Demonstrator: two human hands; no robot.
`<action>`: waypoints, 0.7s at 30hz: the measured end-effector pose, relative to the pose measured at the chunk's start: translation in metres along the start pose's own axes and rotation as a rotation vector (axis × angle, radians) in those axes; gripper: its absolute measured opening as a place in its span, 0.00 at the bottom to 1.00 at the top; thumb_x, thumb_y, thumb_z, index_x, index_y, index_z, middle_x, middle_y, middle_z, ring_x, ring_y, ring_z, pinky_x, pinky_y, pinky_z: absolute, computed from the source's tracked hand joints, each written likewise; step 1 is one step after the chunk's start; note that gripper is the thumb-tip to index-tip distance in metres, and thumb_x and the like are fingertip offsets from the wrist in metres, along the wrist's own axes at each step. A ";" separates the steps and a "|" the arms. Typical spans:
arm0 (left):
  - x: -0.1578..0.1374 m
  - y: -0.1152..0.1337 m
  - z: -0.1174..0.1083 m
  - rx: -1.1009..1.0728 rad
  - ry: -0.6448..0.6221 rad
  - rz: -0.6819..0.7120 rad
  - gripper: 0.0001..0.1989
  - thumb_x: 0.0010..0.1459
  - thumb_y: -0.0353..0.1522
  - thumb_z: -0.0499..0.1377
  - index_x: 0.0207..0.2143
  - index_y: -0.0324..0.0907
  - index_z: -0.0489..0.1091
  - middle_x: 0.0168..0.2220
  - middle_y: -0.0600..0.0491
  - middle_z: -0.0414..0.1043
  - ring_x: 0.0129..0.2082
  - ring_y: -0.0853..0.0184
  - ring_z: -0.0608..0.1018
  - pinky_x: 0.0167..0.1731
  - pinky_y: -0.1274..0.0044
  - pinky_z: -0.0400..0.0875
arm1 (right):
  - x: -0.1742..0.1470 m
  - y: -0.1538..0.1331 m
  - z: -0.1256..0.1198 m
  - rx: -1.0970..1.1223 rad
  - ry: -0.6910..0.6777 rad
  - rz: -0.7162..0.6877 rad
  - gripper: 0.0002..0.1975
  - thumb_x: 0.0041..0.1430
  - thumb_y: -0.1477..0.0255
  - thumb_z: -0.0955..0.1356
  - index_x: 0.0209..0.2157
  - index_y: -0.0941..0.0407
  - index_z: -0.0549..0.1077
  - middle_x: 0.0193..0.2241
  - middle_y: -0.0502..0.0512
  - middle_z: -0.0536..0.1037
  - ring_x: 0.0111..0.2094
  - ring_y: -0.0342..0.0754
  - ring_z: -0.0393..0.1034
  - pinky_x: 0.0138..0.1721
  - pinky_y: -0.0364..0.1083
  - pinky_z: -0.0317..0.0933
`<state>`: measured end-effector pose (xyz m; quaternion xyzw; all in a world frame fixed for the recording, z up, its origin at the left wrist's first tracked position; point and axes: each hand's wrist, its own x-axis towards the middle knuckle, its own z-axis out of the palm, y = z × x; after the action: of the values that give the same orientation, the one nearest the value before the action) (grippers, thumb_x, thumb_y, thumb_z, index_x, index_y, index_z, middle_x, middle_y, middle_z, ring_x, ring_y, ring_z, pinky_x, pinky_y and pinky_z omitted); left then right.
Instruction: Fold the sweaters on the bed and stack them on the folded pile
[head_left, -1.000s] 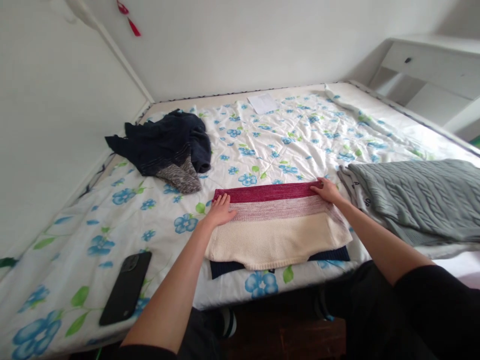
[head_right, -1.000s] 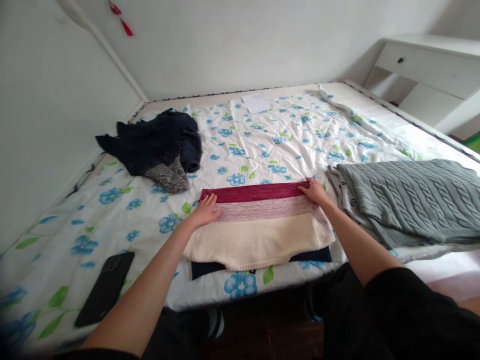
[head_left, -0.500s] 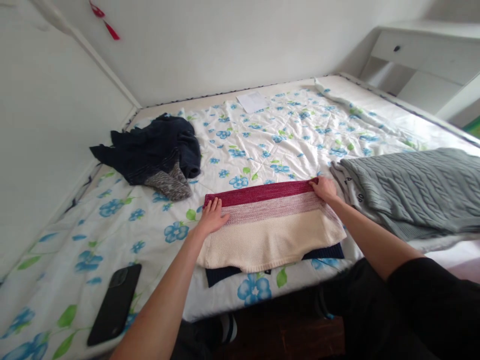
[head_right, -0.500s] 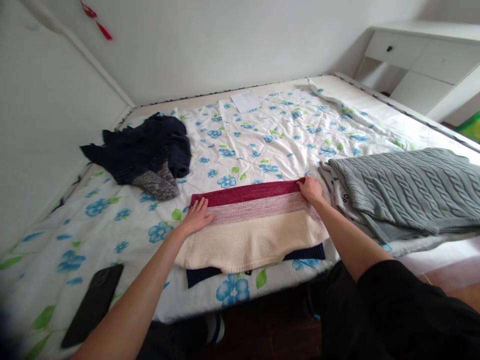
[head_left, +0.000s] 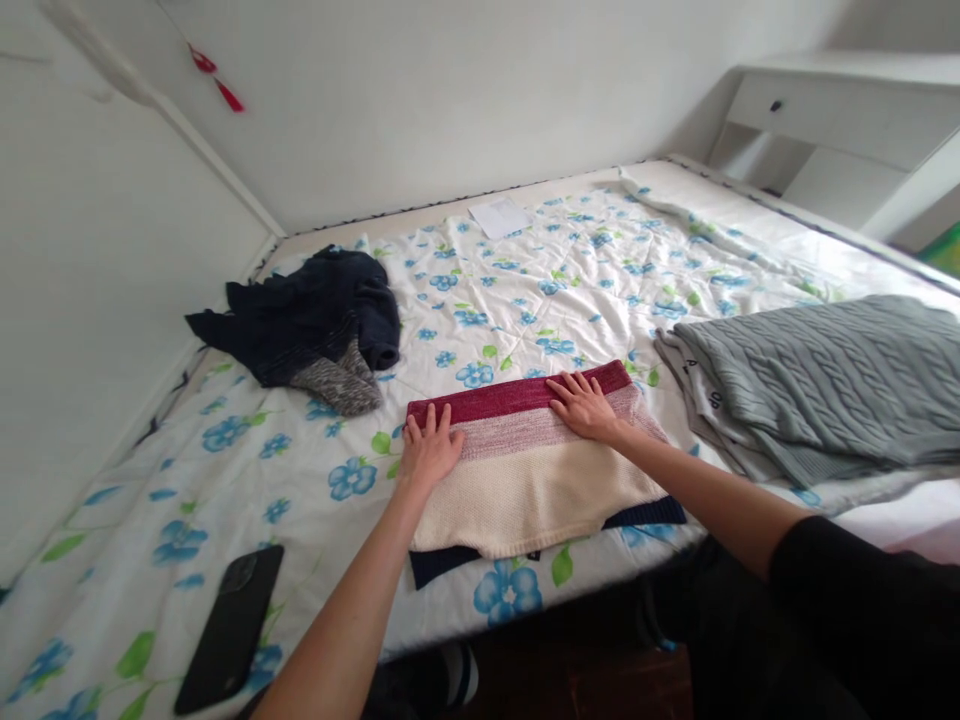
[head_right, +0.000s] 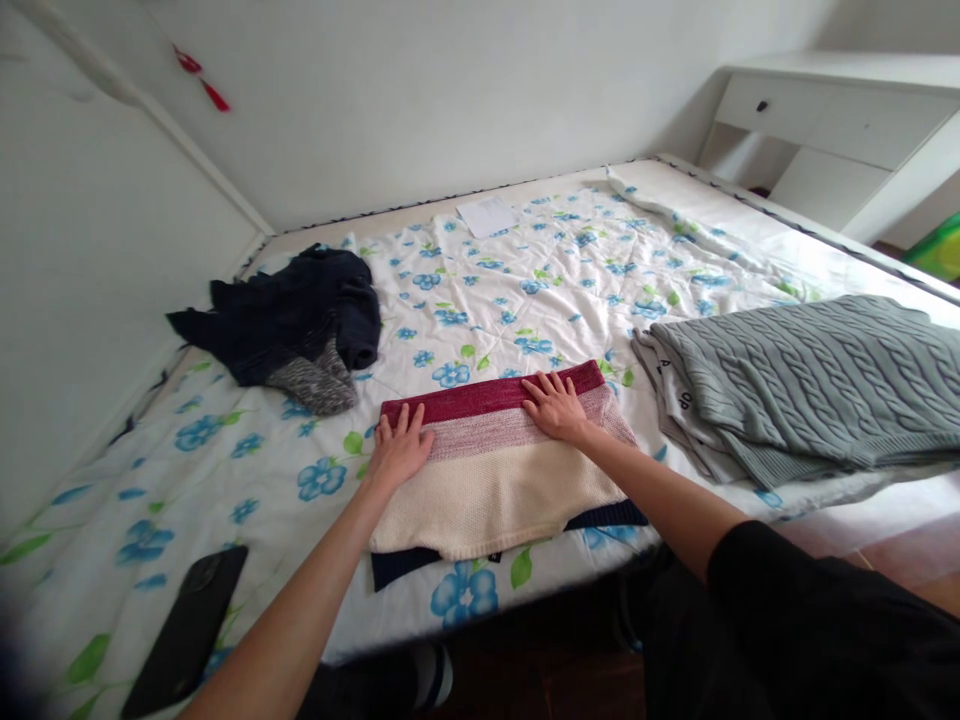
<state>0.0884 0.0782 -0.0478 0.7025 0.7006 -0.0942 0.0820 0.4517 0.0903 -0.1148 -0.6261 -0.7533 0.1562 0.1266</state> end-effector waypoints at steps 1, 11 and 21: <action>-0.002 0.005 -0.001 0.012 0.033 -0.004 0.41 0.77 0.46 0.43 0.86 0.41 0.51 0.87 0.44 0.44 0.85 0.31 0.48 0.81 0.43 0.45 | -0.001 -0.001 0.001 -0.004 0.010 0.003 0.33 0.84 0.53 0.60 0.82 0.46 0.64 0.84 0.61 0.57 0.83 0.71 0.47 0.80 0.76 0.41; 0.010 0.124 0.008 -0.130 0.084 0.457 0.38 0.80 0.47 0.45 0.85 0.45 0.55 0.86 0.52 0.47 0.86 0.55 0.52 0.85 0.59 0.44 | 0.000 -0.003 0.000 -0.030 0.062 -0.007 0.32 0.83 0.55 0.63 0.82 0.46 0.65 0.83 0.60 0.58 0.83 0.69 0.50 0.81 0.73 0.43; 0.051 -0.007 0.023 -0.117 0.257 -0.003 0.44 0.79 0.50 0.47 0.81 0.24 0.58 0.83 0.31 0.53 0.84 0.46 0.57 0.83 0.56 0.52 | 0.003 -0.003 -0.003 -0.109 -0.009 0.007 0.34 0.85 0.52 0.58 0.84 0.45 0.60 0.85 0.58 0.53 0.84 0.68 0.47 0.81 0.69 0.42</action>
<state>0.0809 0.1219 -0.0828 0.7017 0.7107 0.0375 0.0320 0.4497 0.0926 -0.1105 -0.6341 -0.7590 0.1183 0.0886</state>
